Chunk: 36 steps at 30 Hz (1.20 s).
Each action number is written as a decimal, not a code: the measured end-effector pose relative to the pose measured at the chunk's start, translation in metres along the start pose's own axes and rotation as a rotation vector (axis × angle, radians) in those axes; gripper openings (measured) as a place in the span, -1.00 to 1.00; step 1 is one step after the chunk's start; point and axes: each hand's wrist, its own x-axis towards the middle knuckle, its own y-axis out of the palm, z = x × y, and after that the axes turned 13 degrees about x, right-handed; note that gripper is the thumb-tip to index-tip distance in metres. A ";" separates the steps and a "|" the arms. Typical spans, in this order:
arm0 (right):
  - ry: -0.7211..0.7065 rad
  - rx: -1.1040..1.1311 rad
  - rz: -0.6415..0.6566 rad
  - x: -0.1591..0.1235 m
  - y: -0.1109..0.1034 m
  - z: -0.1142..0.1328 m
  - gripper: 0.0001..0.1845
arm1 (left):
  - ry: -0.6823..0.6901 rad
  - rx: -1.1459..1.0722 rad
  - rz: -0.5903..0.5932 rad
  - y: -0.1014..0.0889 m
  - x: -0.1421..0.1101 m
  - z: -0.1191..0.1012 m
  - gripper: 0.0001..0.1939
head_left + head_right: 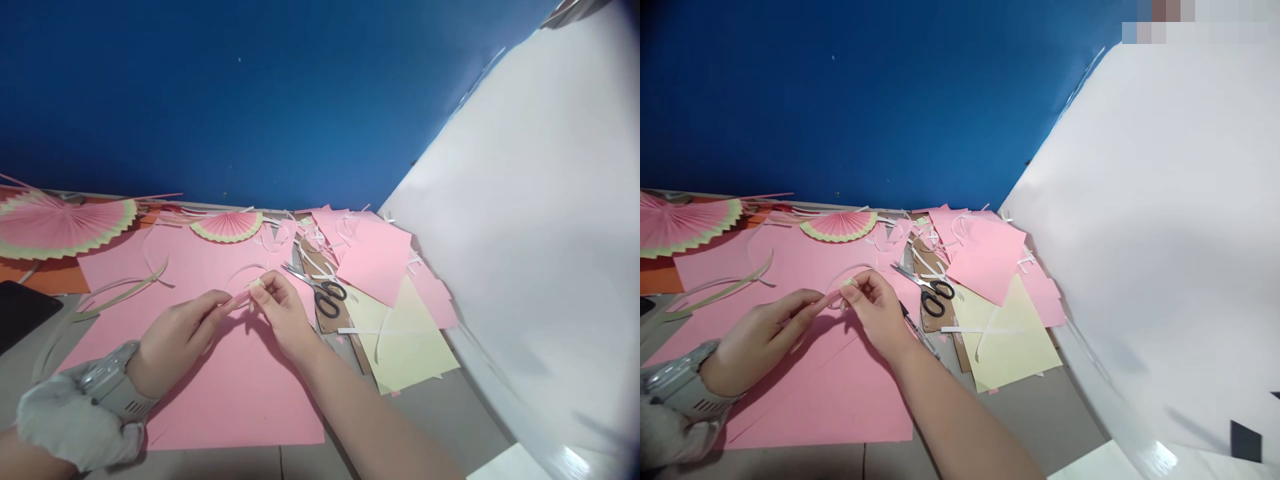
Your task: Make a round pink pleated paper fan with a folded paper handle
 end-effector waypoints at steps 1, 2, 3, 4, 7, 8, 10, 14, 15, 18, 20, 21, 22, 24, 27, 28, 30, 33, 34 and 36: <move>-0.002 -0.003 -0.003 0.000 0.000 0.000 -0.77 | 0.020 0.012 -0.011 0.000 0.001 0.001 -0.67; -0.005 -0.005 -0.004 -0.001 0.000 -0.001 -0.77 | 0.034 0.019 -0.019 0.000 0.001 0.001 -0.67; -0.006 -0.007 -0.004 -0.001 0.000 -0.001 -0.76 | 0.041 0.021 -0.018 0.000 0.001 0.001 -0.67; -0.006 -0.008 -0.005 -0.001 0.000 -0.001 -0.76 | 0.042 0.015 -0.015 0.000 0.001 0.001 -0.67; -0.009 -0.013 -0.012 -0.001 0.000 -0.002 -0.75 | 0.037 -0.030 -0.006 0.002 0.000 -0.001 -0.71; -0.014 -0.014 -0.018 0.000 0.000 -0.002 -0.75 | 0.034 -0.059 0.000 0.003 0.000 -0.002 -0.72; -0.026 -0.017 -0.032 0.001 -0.001 -0.003 -0.75 | 0.023 -0.141 0.028 0.005 -0.001 -0.004 -0.73; -0.032 -0.047 -0.042 0.001 -0.002 -0.001 -0.73 | 0.055 -0.337 0.089 0.007 -0.002 -0.007 -0.76; -0.030 -0.058 -0.043 0.000 -0.001 0.001 -0.73 | 0.042 -0.401 0.080 0.007 -0.002 -0.007 -0.78; -0.024 -0.092 -0.031 -0.004 0.003 0.011 -0.75 | -0.099 -0.628 -0.020 0.005 0.000 -0.004 -0.82; -0.006 -0.123 0.009 -0.008 0.009 0.019 -0.74 | -0.175 -0.740 -0.099 0.002 0.003 -0.001 -0.82; 0.004 -0.143 0.030 -0.009 0.012 0.021 -0.74 | -0.188 -0.776 -0.128 0.001 0.004 0.002 -0.80; 0.011 -0.166 0.045 -0.010 0.016 0.022 -0.75 | -0.185 -0.807 -0.144 0.000 0.006 0.004 -0.77; 0.000 -0.217 0.050 -0.011 0.023 0.021 -0.77 | -0.182 -0.883 -0.143 0.000 0.008 0.007 -0.70; -0.071 -0.294 0.024 -0.008 0.033 0.010 -0.81 | -0.197 -0.974 -0.126 0.003 0.011 0.006 -0.62; -0.100 -0.323 0.016 -0.007 0.037 0.006 -0.83 | -0.208 -0.997 -0.141 0.004 0.012 0.004 -0.62; -0.166 -0.393 0.008 -0.005 0.043 -0.002 -0.86 | -0.229 -1.043 -0.190 0.006 0.013 0.001 -0.64; -0.264 -0.537 0.048 0.002 0.047 -0.006 -0.88 | -0.259 -1.106 -0.260 0.007 0.015 0.000 -0.68; -0.292 -0.594 0.060 0.008 0.047 -0.005 -0.89 | -0.274 -1.121 -0.289 0.007 0.015 0.000 -0.70; -0.334 -0.721 0.040 0.027 0.041 0.001 -0.84 | -0.307 -1.138 -0.349 0.008 0.014 0.001 -0.74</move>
